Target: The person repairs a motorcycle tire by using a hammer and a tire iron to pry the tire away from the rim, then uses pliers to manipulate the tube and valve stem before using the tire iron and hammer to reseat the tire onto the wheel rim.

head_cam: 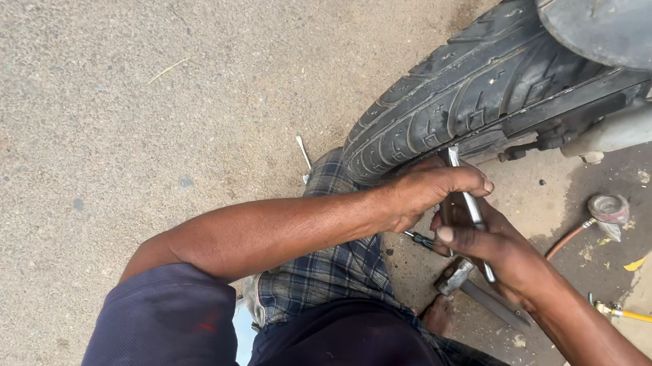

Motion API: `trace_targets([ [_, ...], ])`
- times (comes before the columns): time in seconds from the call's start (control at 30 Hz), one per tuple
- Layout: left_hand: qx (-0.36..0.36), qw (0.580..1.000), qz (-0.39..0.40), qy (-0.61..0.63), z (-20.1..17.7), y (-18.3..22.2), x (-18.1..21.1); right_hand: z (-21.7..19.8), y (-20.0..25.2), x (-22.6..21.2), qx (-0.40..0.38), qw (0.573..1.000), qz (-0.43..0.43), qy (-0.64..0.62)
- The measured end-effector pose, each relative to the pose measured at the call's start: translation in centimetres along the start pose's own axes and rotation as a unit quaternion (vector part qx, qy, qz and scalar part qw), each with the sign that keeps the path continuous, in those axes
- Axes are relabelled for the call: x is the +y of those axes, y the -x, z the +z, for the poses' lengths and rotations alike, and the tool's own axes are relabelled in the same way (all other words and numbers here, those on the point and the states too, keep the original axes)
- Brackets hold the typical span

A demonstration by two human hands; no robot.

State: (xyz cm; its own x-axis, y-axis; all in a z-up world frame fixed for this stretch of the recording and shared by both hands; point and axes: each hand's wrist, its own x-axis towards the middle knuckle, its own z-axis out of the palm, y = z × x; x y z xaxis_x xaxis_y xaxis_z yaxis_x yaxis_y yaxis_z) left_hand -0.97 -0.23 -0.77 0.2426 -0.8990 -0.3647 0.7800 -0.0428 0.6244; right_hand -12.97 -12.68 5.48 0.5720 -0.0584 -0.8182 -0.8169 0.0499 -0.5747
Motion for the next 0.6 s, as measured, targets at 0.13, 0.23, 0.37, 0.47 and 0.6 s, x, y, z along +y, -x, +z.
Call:
trace_targets([
  [0.13, 0.067, 0.996, -0.06, -0.022, 2.1, 2.4, 2.8, 0.2, -0.4, 1.1, -0.031, 0.996, -0.024, -0.079],
  [0.23, 0.135, 0.991, -0.006, -0.016, 3.8, 1.8, 2.3, 0.2, -0.5, 1.2, -0.012, 0.995, -0.024, -0.096],
  [0.37, 0.133, 0.99, 0.036, -0.023, 3.2, 1.0, 0.9, 0.0, -0.5, 0.7, -0.003, 0.999, -0.006, -0.046],
  [0.47, 0.072, 0.995, -0.059, 0.022, 1.8, 1.2, 1.7, 0.0, -0.8, 0.6, -0.033, 0.999, -0.005, 0.006],
  [0.6, 0.067, 0.991, -0.071, 0.091, 2.4, 0.4, 0.7, -0.7, -0.5, 0.3, -0.008, 1.0, -0.001, 0.028],
])
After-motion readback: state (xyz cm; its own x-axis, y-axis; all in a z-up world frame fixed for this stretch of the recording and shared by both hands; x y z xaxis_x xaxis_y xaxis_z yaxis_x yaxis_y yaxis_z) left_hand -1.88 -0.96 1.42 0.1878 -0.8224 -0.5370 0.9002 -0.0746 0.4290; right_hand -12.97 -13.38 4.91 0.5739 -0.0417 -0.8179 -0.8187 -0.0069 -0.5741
